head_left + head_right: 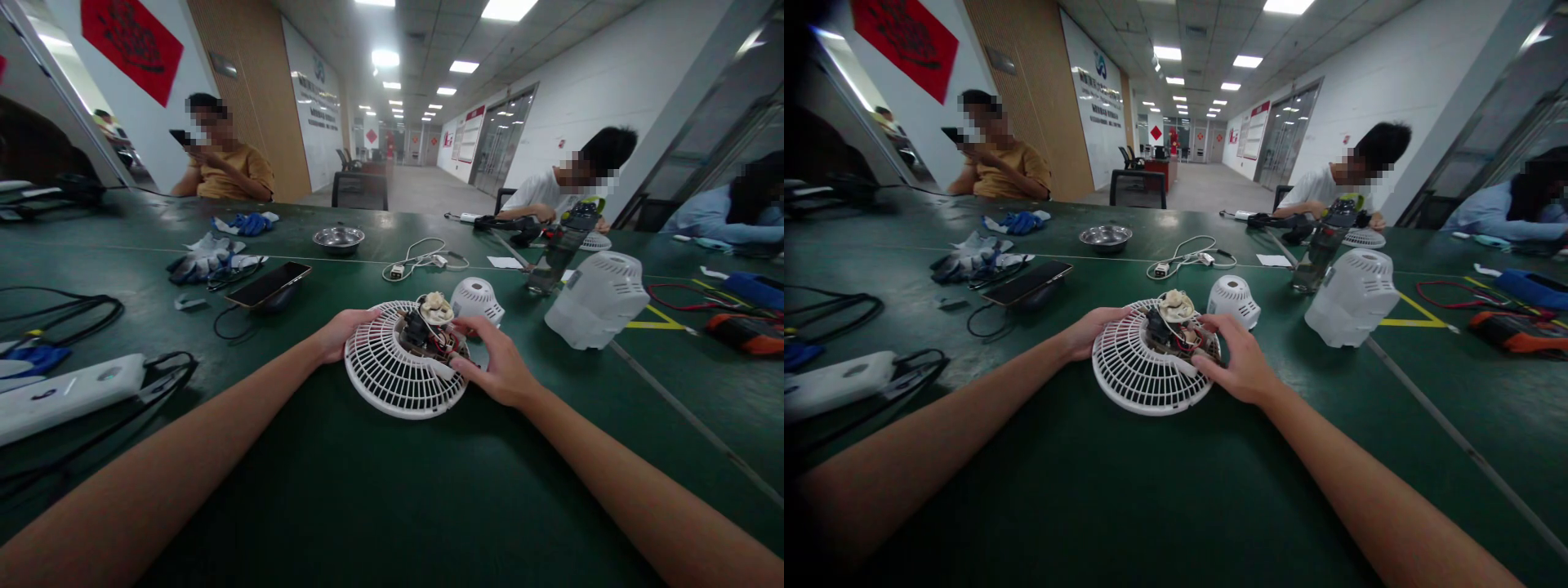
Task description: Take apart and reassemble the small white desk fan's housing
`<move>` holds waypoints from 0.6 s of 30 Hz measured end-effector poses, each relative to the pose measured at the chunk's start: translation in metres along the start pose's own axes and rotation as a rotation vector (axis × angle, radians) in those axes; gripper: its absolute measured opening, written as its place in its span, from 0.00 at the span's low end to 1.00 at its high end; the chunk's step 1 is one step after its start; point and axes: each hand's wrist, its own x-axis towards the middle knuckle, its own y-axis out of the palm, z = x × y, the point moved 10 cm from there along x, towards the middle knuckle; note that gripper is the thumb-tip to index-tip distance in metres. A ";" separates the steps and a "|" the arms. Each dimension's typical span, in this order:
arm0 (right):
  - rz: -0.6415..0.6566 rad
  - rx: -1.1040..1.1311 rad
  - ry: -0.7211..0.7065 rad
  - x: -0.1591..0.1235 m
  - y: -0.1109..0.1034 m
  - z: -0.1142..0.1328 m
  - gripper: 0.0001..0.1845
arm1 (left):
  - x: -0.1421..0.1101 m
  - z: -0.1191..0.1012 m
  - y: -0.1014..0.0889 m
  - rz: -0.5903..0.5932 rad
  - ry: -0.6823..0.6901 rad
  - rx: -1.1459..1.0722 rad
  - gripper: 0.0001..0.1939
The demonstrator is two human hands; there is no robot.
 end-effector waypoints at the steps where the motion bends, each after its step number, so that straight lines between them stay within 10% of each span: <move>1: -0.053 -0.017 0.000 0.001 -0.009 -0.007 0.26 | 0.000 0.000 0.000 -0.007 0.007 0.004 0.10; 6: -0.293 -0.219 0.098 0.000 -0.045 -0.059 0.35 | 0.000 0.000 -0.002 -0.018 0.010 0.019 0.10; 18: -0.220 -0.084 0.446 -0.006 -0.035 -0.126 0.48 | 0.000 -0.001 -0.002 -0.044 0.020 0.027 0.09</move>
